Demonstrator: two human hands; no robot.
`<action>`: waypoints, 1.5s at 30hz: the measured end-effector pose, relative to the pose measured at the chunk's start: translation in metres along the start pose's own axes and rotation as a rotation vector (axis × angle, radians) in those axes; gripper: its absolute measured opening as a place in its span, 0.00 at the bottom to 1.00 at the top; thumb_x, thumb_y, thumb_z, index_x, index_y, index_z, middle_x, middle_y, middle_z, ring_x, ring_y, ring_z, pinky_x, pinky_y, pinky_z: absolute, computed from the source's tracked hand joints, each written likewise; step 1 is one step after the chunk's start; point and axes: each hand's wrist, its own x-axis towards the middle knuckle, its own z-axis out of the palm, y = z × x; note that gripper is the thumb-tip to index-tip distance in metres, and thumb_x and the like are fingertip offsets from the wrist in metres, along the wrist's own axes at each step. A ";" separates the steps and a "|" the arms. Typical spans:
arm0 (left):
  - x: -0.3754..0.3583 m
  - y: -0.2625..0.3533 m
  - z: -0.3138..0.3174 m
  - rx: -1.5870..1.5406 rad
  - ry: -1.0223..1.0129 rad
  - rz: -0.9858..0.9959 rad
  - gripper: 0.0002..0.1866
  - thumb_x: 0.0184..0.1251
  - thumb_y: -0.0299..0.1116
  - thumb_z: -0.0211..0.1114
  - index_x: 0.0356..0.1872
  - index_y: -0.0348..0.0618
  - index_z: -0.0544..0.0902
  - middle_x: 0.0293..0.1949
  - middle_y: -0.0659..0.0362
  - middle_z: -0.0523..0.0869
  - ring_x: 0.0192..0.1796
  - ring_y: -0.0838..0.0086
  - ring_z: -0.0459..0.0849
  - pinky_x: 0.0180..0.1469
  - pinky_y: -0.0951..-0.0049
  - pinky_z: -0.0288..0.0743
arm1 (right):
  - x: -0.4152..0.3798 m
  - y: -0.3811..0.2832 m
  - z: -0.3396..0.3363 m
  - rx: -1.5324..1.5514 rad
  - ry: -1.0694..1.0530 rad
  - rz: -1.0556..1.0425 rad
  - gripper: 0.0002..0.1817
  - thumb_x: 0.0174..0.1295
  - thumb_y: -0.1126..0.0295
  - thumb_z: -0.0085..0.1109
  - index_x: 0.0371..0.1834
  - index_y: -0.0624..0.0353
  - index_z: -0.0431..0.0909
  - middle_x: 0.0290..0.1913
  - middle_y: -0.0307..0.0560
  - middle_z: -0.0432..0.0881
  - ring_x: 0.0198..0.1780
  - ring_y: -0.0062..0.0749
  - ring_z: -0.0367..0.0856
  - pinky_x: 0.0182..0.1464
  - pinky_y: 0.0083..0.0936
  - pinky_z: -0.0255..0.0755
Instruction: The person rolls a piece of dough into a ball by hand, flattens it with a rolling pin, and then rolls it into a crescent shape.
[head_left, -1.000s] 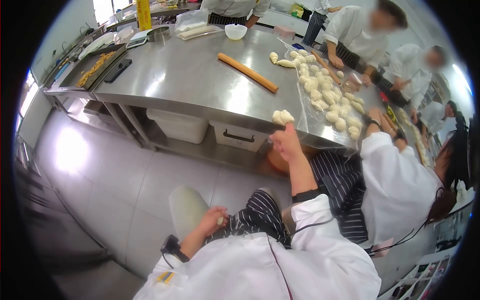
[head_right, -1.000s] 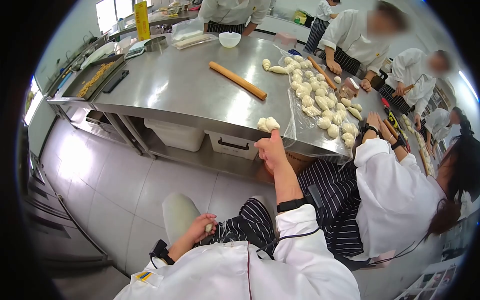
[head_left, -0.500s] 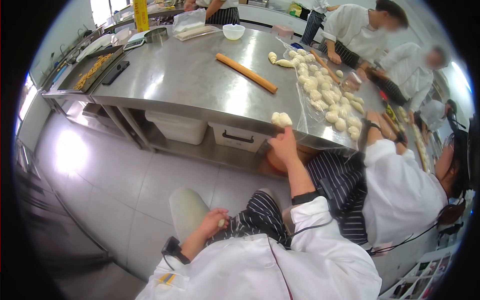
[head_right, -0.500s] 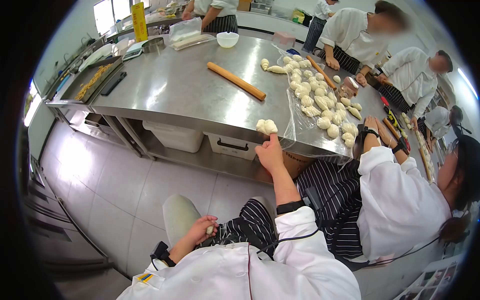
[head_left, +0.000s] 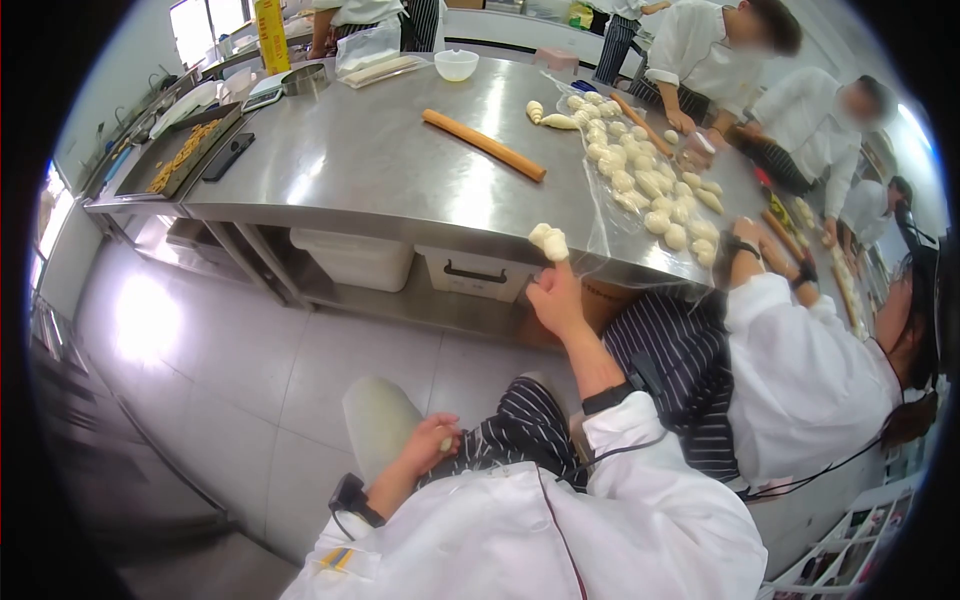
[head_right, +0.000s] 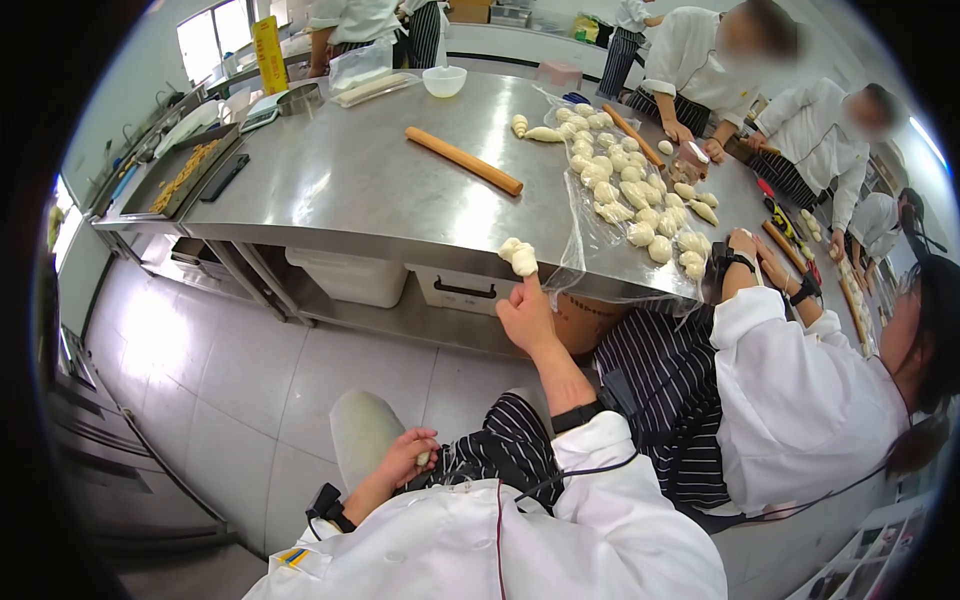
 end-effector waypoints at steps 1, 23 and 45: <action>-0.002 0.000 0.000 0.028 0.011 0.049 0.12 0.63 0.27 0.62 0.47 0.42 0.74 0.33 0.59 0.80 0.32 0.75 0.80 0.34 0.74 0.77 | -0.007 -0.003 0.001 -0.003 -0.030 -0.070 0.14 0.48 0.73 0.58 0.40 0.61 0.71 0.16 0.46 0.69 0.18 0.37 0.69 0.24 0.32 0.64; -0.062 0.139 0.115 0.786 0.405 1.329 0.04 0.55 0.22 0.68 0.32 0.38 0.83 0.24 0.62 0.78 0.26 0.78 0.73 0.30 0.78 0.66 | -0.069 -0.066 0.022 -0.078 -0.354 -0.559 0.07 0.43 0.74 0.60 0.18 0.59 0.70 0.18 0.50 0.74 0.20 0.50 0.75 0.23 0.40 0.68; -0.051 0.114 0.090 0.534 0.397 1.009 0.09 0.69 0.32 0.60 0.30 0.40 0.77 0.26 0.66 0.77 0.27 0.85 0.71 0.29 0.84 0.64 | -0.079 -0.055 0.025 -0.060 -0.404 -0.438 0.09 0.45 0.72 0.60 0.17 0.59 0.70 0.19 0.49 0.74 0.21 0.51 0.74 0.23 0.41 0.66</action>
